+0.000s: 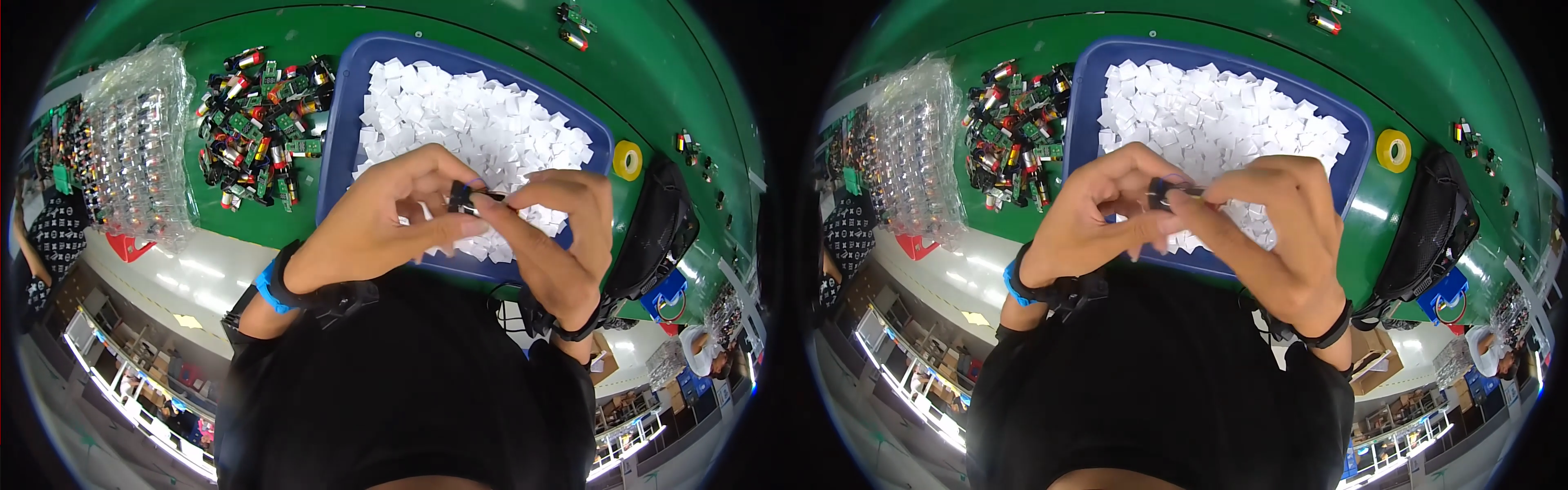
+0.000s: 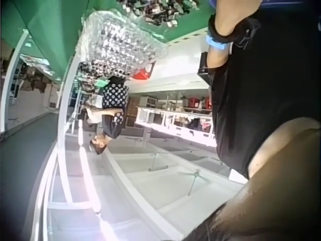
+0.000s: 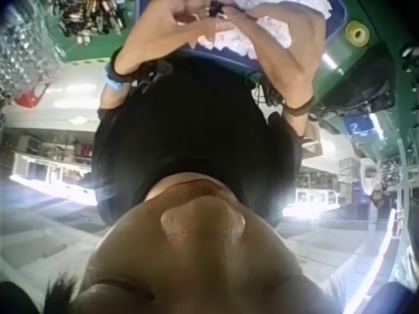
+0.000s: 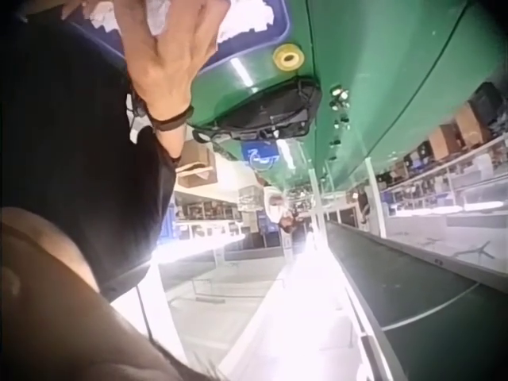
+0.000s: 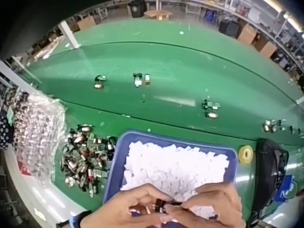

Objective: Applying adhesive labels or protective wraps to cylindrical batteries at a production workstation.

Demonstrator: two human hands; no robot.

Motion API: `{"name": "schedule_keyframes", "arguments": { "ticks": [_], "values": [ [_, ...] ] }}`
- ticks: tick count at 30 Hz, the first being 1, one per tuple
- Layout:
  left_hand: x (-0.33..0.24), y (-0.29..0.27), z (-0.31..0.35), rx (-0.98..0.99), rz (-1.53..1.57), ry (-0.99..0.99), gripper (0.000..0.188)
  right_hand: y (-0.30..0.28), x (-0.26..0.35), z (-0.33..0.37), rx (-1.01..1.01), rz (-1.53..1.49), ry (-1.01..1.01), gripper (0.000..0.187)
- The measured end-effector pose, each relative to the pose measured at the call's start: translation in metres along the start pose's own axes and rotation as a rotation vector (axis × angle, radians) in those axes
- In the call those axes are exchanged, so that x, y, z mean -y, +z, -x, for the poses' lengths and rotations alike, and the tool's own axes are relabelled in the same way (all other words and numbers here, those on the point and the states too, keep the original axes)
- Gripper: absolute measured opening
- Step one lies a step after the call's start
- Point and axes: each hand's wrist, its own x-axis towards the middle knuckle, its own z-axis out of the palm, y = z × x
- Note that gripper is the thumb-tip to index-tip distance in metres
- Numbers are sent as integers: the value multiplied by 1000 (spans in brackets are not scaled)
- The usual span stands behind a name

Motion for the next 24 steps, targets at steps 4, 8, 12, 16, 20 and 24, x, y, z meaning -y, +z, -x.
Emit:
{"name": "schedule_keyframes", "arguments": {
  "ticks": [4, 8, 12, 16, 20, 24],
  "values": [
    [8, 0, 4, -120, 289, -41, 32, -7, 4, 0, -50, -49, 47, 28],
    [21, 2, 5, -144, 427, 240, 34, -5, 11, 8, -59, -312, 311, 29],
    [17, 11, 2, -178, 330, 263, 37, 9, 16, 14, -52, -452, 384, 29],
    [17, 12, 1, -221, 209, 312, 39, 19, 17, 16, -138, -418, 330, 27],
    [15, 10, 3, -205, 81, 363, 37, 22, 18, 18, -190, -474, 366, 24],
    [10, 9, 8, -221, -248, 395, 33, 21, 20, 22, -151, -662, 501, 20]
  ]
}}
